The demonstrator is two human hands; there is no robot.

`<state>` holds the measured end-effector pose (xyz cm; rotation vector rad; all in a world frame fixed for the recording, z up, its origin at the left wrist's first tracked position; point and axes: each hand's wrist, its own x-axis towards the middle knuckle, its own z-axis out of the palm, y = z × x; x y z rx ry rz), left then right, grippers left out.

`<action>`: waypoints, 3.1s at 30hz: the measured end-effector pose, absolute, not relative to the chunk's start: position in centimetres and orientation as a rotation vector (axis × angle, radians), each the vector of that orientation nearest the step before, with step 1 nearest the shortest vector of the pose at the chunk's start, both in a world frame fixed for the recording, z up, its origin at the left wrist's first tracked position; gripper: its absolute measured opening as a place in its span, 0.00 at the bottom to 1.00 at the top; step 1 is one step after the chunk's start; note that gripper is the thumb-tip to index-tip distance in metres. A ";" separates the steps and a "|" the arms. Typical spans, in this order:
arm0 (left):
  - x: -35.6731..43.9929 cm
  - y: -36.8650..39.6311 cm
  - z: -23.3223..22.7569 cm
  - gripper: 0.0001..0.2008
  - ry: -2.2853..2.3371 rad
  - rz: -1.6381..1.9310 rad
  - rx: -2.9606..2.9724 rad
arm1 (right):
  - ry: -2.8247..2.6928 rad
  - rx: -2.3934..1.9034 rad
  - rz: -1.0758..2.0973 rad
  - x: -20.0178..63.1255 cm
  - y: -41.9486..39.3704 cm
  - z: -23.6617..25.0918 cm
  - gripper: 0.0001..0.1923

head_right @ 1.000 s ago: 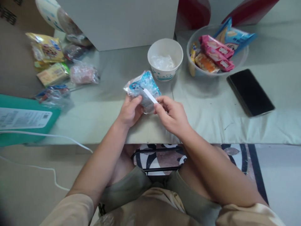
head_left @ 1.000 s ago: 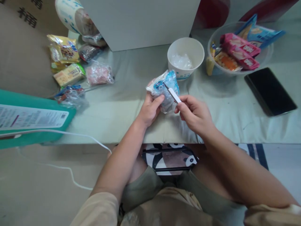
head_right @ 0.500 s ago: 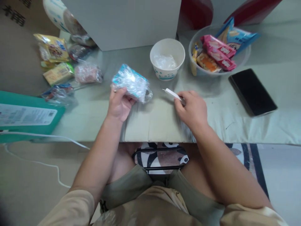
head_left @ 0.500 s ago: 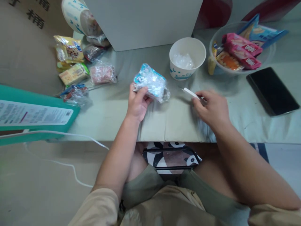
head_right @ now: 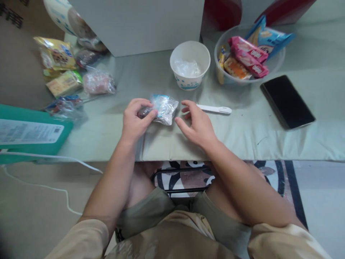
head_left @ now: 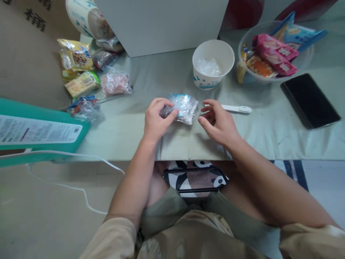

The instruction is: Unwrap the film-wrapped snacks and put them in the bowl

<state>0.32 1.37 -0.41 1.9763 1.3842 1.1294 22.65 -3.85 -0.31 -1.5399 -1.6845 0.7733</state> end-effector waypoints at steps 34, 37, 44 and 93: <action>-2.6 3.5 -0.7 0.06 1.629 1.421 1.134 | -1.478 -1.595 0.329 24.8 -3.6 1.1 0.12; -2.8 3.4 -0.8 0.16 1.622 1.376 1.494 | -1.661 -1.542 0.290 24.6 -3.7 1.2 0.17; -2.8 1.9 0.4 0.05 1.572 1.120 1.875 | -1.894 -1.516 0.238 23.4 -4.3 1.7 0.09; -0.5 2.7 4.0 0.08 1.313 1.160 0.240 | -1.871 -1.174 0.814 22.1 -1.2 1.4 0.32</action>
